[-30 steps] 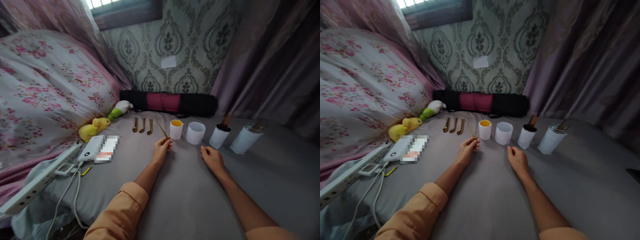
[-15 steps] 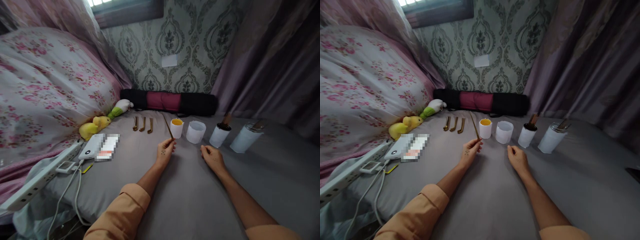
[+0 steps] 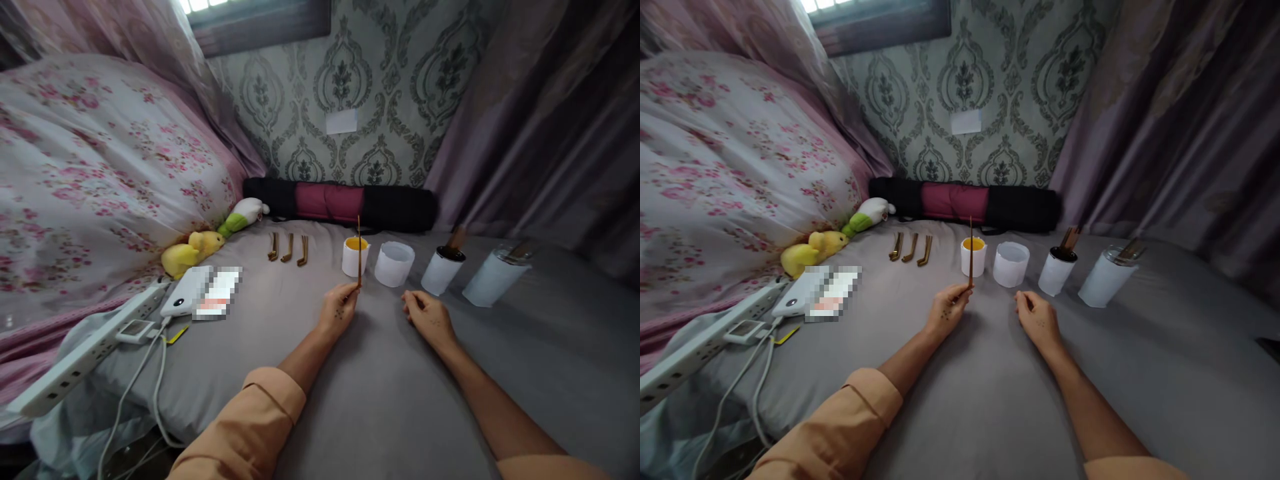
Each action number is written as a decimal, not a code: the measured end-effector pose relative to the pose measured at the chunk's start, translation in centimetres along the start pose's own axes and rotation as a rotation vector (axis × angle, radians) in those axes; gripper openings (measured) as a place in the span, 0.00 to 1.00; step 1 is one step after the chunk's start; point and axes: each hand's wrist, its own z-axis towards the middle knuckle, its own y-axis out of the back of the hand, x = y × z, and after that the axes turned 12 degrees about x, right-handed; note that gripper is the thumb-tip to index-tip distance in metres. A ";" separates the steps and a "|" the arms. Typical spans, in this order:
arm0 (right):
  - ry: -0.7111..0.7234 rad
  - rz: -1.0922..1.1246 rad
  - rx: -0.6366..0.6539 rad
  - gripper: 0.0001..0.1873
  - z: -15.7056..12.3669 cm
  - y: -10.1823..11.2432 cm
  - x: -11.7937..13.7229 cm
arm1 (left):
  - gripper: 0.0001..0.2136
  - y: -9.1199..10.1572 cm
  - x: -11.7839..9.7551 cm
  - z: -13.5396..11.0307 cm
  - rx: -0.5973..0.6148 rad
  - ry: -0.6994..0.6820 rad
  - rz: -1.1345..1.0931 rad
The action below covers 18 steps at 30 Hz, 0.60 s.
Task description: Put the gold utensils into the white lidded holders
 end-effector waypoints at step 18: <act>0.065 0.422 0.141 0.16 -1.0 -0.8 2.6 | 0.14 -0.3 -0.5 -0.7 0.247 -0.224 0.440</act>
